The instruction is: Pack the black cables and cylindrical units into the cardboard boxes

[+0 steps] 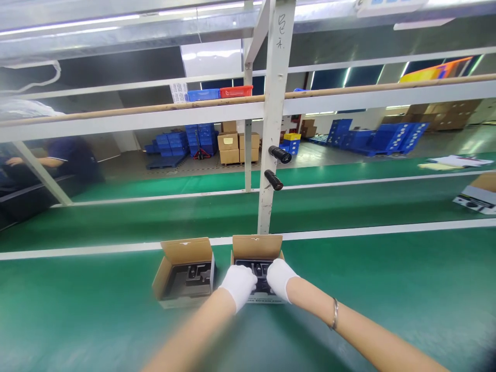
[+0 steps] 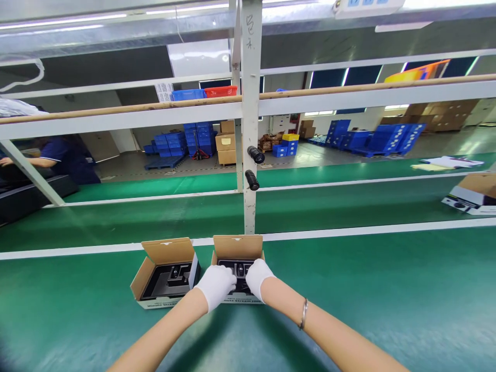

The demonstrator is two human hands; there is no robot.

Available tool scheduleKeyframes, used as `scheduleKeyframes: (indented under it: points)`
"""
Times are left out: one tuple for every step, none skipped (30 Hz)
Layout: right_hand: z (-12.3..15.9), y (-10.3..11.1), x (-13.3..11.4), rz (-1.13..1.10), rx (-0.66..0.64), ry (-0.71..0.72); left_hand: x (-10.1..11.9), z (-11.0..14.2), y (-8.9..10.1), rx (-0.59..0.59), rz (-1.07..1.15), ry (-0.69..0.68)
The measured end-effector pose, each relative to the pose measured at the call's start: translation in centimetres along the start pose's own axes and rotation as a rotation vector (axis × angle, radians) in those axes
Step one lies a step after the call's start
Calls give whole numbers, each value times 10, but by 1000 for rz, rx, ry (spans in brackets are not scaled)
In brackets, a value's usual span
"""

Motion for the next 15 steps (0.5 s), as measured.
scheduleKeyframes:
  points:
    - [2,1,2,17,-29,12,-2,-2,-3,-13,-20,11]
    - [4,4,5,19,-41,21,-3,-5,-6,-27,-35,19]
    - [8,8,6,12,-40,31,-4,-8,-8,-35,-46,25]
    - [11,13,6,-11,-20,45,-3,-11,-9,-36,-55,31]
    - [15,17,3,-50,7,65,-2,-14,-8,-32,-62,34]
    - [18,19,-1,-90,25,78,0,-17,-6,-23,-68,32]
    - [21,17,-6,-122,26,72,3,-18,-4,-10,-73,28]
    - [23,12,-11,-140,15,46,7,-17,-1,9,-78,17]
    - [25,6,-13,-144,-5,5,12,-14,1,35,-83,-4]
    - [27,-3,-13,-137,-28,-44,16,-9,3,59,-93,-34]
    - [29,-12,-9,-125,-47,-90,20,0,4,117,-91,-73]
    - [31,-19,-1,-122,-50,-122,21,12,5,207,-71,-109]
    - [35,-26,12,-129,-42,-140,19,26,4,304,-49,-132]
    - [39,-31,29,-137,-31,-159,11,48,12,584,93,-146]
    - [43,-35,50,-144,-18,-184,-6,74,16,863,261,-50]
Point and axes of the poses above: each hand's wrist, its own z-axis away from the middle knuckle, its own y-axis out of the back of the hand, x = y × z, the point moved 6 cm from there along -z, towards the middle knuckle, and after that the axes turned 1 degree about -x, right-handed, at the moved point
